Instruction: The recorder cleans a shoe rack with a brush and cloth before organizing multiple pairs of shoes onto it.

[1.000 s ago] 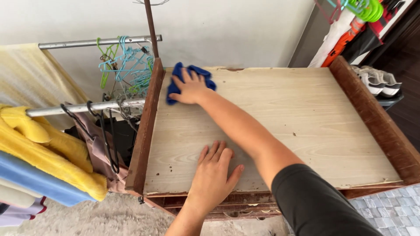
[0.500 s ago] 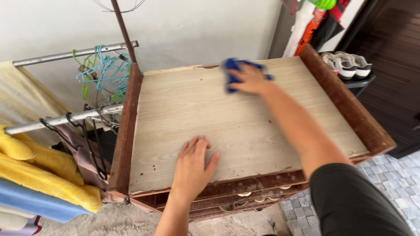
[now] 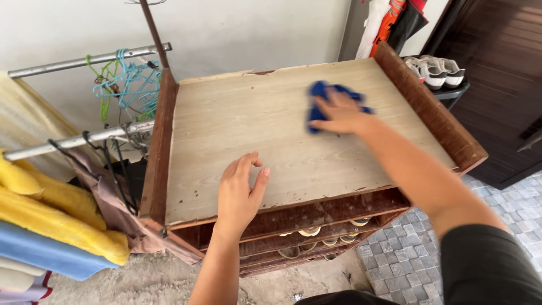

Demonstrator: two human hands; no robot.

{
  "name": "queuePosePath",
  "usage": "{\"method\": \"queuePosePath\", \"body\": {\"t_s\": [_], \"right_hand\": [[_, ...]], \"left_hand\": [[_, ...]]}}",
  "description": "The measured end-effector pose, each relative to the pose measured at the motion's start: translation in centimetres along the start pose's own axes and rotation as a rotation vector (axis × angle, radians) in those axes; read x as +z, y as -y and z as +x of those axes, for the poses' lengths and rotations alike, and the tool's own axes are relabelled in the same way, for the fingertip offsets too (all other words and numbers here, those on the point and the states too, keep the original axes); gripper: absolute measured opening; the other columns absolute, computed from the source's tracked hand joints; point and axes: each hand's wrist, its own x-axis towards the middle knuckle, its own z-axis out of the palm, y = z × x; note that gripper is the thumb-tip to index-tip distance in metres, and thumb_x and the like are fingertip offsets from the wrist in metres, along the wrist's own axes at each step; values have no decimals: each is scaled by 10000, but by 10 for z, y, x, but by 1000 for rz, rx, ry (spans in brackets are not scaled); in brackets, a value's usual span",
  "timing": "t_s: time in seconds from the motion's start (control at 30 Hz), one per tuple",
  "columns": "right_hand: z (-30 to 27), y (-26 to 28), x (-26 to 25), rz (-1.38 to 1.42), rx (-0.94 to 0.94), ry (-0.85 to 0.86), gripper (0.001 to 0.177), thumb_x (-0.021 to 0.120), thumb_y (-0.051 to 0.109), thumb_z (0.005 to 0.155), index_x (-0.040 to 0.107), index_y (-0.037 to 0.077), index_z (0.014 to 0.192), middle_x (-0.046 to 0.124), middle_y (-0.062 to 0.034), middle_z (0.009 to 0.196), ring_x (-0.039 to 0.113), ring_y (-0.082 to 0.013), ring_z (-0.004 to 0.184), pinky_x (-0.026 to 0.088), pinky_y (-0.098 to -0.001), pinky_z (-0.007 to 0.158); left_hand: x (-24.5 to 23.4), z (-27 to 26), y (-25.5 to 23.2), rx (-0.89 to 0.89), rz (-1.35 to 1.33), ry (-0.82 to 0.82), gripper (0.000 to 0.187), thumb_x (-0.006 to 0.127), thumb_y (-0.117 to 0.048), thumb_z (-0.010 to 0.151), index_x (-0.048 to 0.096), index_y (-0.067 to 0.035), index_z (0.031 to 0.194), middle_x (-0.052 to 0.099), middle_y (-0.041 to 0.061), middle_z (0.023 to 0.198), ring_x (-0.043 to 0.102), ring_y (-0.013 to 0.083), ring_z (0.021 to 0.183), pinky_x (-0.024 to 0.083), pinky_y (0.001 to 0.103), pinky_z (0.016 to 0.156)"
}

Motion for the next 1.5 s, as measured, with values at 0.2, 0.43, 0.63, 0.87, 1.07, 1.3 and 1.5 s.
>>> {"method": "queuePosePath", "body": {"t_s": [0.2,0.43,0.63,0.87,1.07,1.3,1.5], "right_hand": [[21,223,-5,-27,-383,18,987,478,814,839,194,302,1634,-11,-199,1710,7,-468,1562,69,-673,1211],[-38,325,25,-56,-542,23,910,498,744,893,210,282,1622,-33,-183,1713,-7,-490,1546,54,-704,1186],[-118,240,25,-32,-741,-3,667,510,529,978,343,288,1576,69,-104,1722,64,-424,1575,150,-663,1205],[-164,14,41,-240,-554,-357,549,640,325,949,554,127,1454,329,-199,1646,284,-408,1553,237,-594,1259],[-212,-67,11,-197,116,-165,499,402,465,1018,358,306,1490,156,-109,1695,174,-376,1565,179,-549,1239],[-214,-11,9,-44,248,-126,723,377,599,994,228,271,1621,82,-193,1692,156,-469,1515,205,-591,1200],[-156,-51,7,14,335,-80,890,442,747,904,223,285,1633,41,-203,1706,124,-456,1547,213,-588,1222]], "left_hand": [[-26,-48,-10,-256,-190,75,356,675,-205,946,664,-84,1280,757,100,1219,669,371,830,514,488,688],[-42,-82,3,218,9,-275,164,649,-150,990,646,-41,1113,678,166,1339,619,355,1301,473,474,1110],[-26,-69,-12,258,-4,-315,208,655,-178,1014,624,-26,1152,682,143,1315,609,370,1327,432,474,1148],[21,-55,-36,286,240,-102,310,663,-274,970,685,-52,1186,714,149,1256,660,321,1182,391,535,1108],[38,-57,-34,271,349,-33,359,677,-333,957,701,-50,1177,744,134,1181,673,311,1173,439,514,1067],[35,-48,-24,353,368,1,412,673,-361,950,689,-35,1202,736,176,1170,679,334,1153,476,486,1026],[23,-15,-25,382,332,156,456,712,-390,906,679,-44,1201,743,162,1119,689,345,1082,484,480,983]]}}
